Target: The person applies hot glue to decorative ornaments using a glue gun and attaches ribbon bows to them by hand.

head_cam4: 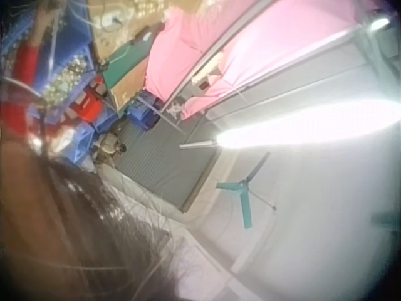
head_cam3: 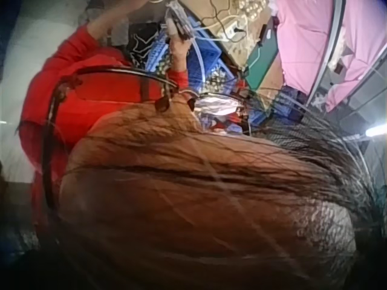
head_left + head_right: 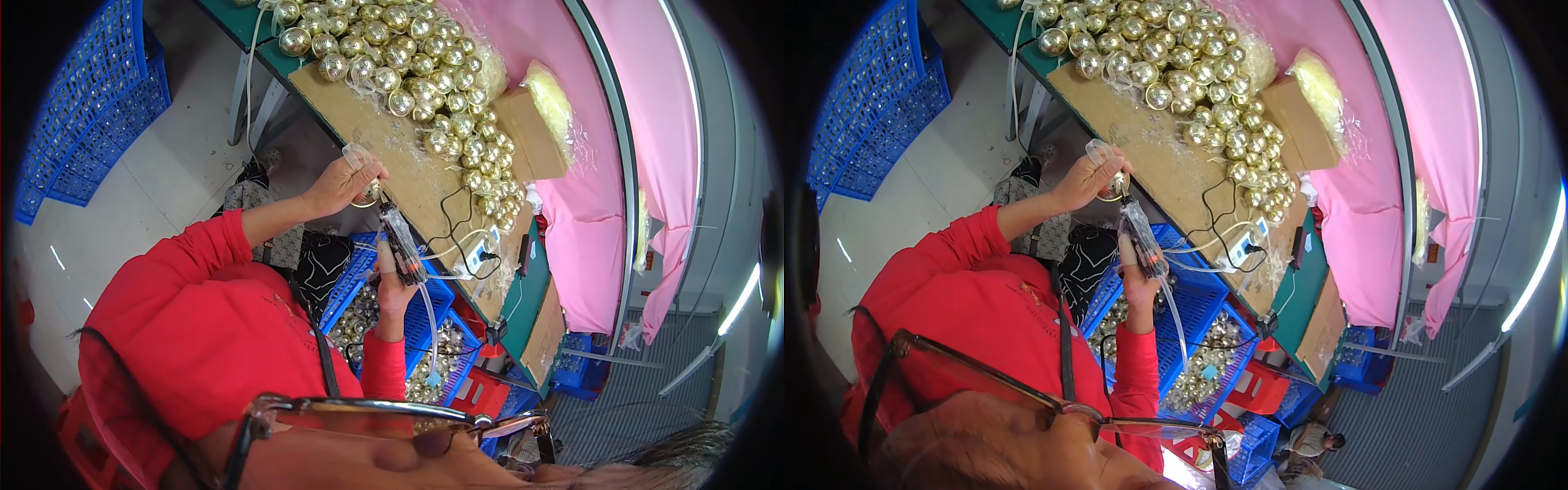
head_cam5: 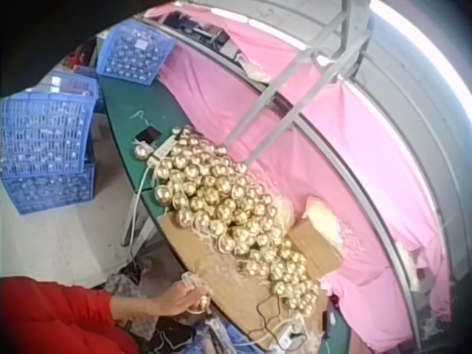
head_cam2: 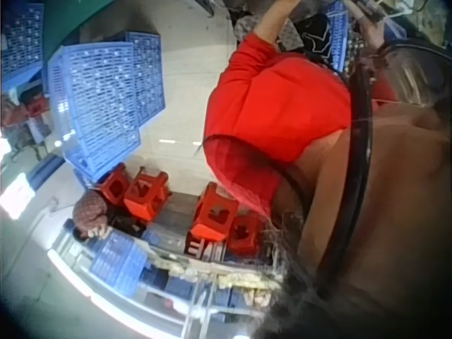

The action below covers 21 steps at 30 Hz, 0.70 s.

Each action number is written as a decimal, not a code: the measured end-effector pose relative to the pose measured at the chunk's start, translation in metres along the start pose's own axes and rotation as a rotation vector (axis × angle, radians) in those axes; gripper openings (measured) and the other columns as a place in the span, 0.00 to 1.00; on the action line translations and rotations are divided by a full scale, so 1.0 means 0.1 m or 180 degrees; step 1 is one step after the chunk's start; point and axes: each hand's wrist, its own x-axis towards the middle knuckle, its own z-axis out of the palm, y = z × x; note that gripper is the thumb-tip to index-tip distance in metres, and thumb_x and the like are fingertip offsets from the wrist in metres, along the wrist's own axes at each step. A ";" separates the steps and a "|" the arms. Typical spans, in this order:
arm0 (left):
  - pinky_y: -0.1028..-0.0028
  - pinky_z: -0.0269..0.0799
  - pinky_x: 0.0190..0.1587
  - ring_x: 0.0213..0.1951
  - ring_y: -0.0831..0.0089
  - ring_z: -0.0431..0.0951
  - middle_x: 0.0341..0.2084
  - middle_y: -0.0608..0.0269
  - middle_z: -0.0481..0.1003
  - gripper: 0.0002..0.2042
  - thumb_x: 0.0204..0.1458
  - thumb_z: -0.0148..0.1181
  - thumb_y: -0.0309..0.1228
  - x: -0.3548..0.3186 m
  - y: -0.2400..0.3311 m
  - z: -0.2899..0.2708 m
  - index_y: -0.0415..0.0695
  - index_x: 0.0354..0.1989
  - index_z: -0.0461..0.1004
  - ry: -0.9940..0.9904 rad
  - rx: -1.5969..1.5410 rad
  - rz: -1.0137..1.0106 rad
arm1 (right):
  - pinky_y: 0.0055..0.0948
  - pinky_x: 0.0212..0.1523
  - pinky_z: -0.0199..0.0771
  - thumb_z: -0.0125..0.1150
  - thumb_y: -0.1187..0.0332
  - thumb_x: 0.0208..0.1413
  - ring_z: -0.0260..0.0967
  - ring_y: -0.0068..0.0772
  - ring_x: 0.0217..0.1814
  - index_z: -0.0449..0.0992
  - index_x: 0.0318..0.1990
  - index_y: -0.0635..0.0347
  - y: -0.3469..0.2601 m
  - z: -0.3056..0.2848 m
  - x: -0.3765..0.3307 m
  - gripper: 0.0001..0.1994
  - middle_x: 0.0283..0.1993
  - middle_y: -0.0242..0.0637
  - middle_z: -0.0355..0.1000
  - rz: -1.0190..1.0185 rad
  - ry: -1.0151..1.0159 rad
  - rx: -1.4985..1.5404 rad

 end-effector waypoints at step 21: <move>0.80 0.64 0.38 0.33 0.79 0.69 0.31 0.65 0.68 0.14 0.62 0.41 0.36 -0.02 0.13 -0.01 0.40 0.36 0.71 -0.0265 -0.0004 -0.0143 | 0.15 0.20 0.57 0.64 0.72 0.48 0.60 0.12 0.20 0.75 0.41 0.64 0.06 -0.10 -0.03 0.12 0.24 0.25 0.69 0.0097 -0.0042 0.0196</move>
